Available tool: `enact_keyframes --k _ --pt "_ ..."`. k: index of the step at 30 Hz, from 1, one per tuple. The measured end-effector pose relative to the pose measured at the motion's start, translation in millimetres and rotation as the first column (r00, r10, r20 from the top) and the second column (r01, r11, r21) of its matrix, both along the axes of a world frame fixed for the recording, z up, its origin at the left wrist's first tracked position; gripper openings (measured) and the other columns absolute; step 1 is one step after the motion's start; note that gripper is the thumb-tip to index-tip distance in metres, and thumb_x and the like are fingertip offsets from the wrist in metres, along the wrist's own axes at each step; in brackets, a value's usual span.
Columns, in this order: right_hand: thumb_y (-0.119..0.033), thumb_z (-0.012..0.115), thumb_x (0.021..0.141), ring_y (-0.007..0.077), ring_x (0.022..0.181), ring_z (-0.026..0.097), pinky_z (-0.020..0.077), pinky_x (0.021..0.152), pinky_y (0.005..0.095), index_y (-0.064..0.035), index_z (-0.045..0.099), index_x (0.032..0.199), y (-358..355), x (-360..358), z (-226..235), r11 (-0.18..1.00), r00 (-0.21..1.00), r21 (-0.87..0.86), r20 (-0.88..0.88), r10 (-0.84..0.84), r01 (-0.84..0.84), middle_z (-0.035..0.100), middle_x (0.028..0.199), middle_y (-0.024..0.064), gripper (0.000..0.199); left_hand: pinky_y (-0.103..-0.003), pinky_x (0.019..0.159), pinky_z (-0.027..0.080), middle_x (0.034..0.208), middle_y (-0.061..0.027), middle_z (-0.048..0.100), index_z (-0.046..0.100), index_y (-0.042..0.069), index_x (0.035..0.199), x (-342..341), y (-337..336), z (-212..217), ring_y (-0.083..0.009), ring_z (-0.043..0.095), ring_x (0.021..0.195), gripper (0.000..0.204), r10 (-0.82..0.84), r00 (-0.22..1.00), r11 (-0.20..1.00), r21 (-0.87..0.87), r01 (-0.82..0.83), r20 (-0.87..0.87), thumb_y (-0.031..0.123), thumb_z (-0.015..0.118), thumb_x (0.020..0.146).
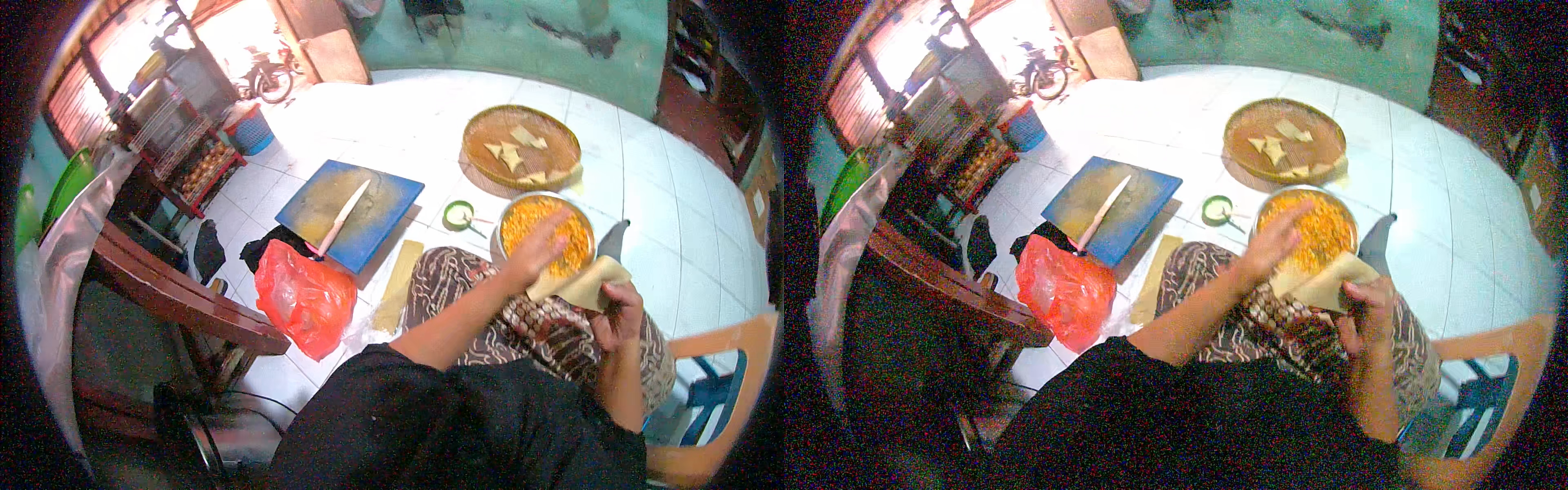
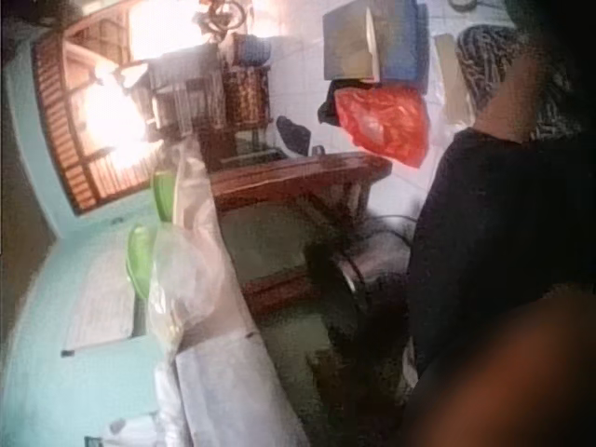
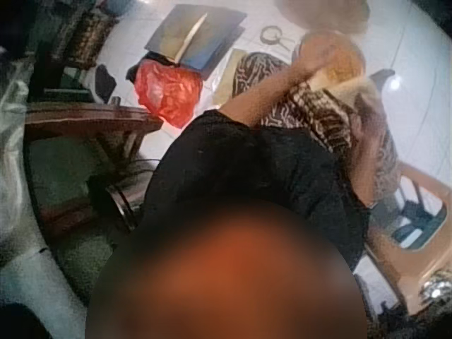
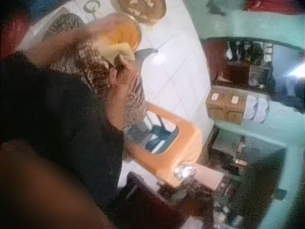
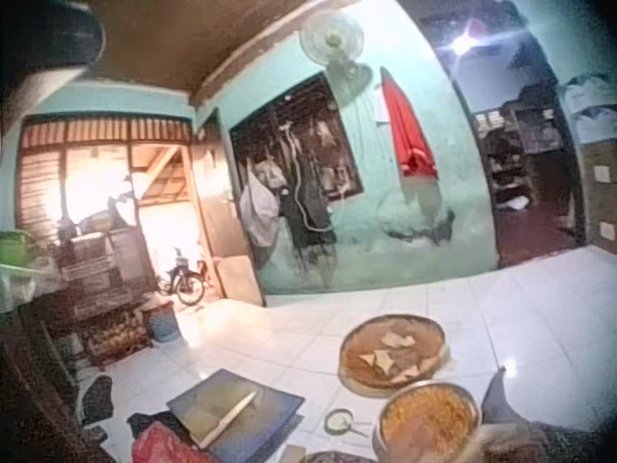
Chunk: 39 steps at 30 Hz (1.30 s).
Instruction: The person sits on the floor and assembles samosas by placing a filling mixture onto square wrappers, folding them into triangles, and sealing the edges. The finished samosas are placed on a woven tray.
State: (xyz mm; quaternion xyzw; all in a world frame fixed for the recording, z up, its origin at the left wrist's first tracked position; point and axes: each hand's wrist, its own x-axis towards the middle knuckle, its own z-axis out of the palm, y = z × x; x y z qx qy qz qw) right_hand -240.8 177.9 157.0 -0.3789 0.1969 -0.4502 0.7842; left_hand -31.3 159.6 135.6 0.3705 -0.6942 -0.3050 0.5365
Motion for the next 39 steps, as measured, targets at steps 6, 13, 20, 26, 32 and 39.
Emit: enact_keyframes --k 6,13,20,26,32,39 --pt "-0.011 0.056 0.073 0.0275 0.078 0.063 0.0542 0.067 0.0358 0.0066 0.05 0.105 -5.8 31.6 39.0 0.992 0.992 0.041 0.024 -0.12 0.119 0.06 0.094 0.0157 0.037 -0.032 0.102 0.027 0.134 -0.0098 0.035 0.026 0.005 0.136 -25.7 22.9 19.0 -0.0201 0.035 0.122 0.064 -0.498 0.505 0.696 0.023 0.717 -0.705 0.031 0.053 0.085" --pt "-0.007 0.053 0.073 0.0284 0.087 0.061 0.0545 0.071 0.036 0.0072 0.051 0.108 -31.8 28.1 35.4 0.978 0.976 0.002 -0.072 -0.206 0.206 0.06 0.098 0.0166 0.038 -0.031 0.088 0.042 0.123 -0.0078 0.046 0.031 0.005 0.134 -30.1 -1.1 -4.5 -0.016 0.051 0.102 0.058 -0.242 0.442 0.661 0.187 0.727 -0.864 0.028 0.054 0.086" --pt "-0.004 0.056 0.074 0.0261 0.085 0.062 0.0545 0.069 0.0343 0.008 0.055 0.102 -61.5 29.5 4.7 0.953 0.931 -0.013 -0.208 -0.299 0.303 0.061 0.096 0.0155 0.031 -0.04 0.093 0.04 0.124 -0.0108 0.046 0.029 0.005 0.134 -29.4 -29.3 -27.9 -0.0239 0.049 0.109 0.056 -0.128 0.336 0.6 0.197 0.775 -0.933 0.041 0.037 0.091" --pt "-0.003 0.056 0.073 0.0239 0.083 0.059 0.0485 0.07 0.0367 0.0019 0.059 0.097 -77.0 30.7 -33.0 0.873 0.759 -0.245 -0.432 -0.487 0.421 0.062 0.087 0.0131 0.024 -0.042 0.095 0.038 0.123 -0.0128 0.048 0.032 0.004 0.132 -20.7 -47.6 -53.5 -0.0254 0.05 0.109 0.059 -0.019 0.321 0.462 0.276 0.843 -0.947 0.047 0.032 0.091" --pt "-0.015 0.059 0.057 0.0281 0.074 0.052 0.0424 0.065 0.0383 -0.0083 0.06 0.075 -84.4 41.9 -58.2 0.107 0.406 -0.957 -0.215 -0.888 -0.271 0.059 0.078 0.0083 0.019 -0.041 0.098 0.035 0.125 -0.0162 0.046 0.034 0.001 0.13 -1.8 -61.8 -73.2 -0.0277 0.048 0.113 0.064 0.117 0.115 0.337 0.148 0.93 -0.987 0.051 0.03 0.09" --pt "-0.021 0.057 0.056 0.0255 0.082 0.051 0.0367 0.067 0.037 -0.0126 0.06 0.067 -79.8 63.2 -73.4 0.085 0.314 -0.891 -0.245 -0.917 -0.447 0.06 0.084 0.0026 0.014 -0.04 0.096 0.038 0.126 -0.0186 0.045 0.031 0.002 0.131 15.5 -71.5 -76.6 -0.0281 0.048 0.113 0.055 0.15 0.205 0.381 0.248 0.89 -0.967 0.037 0.039 0.09"
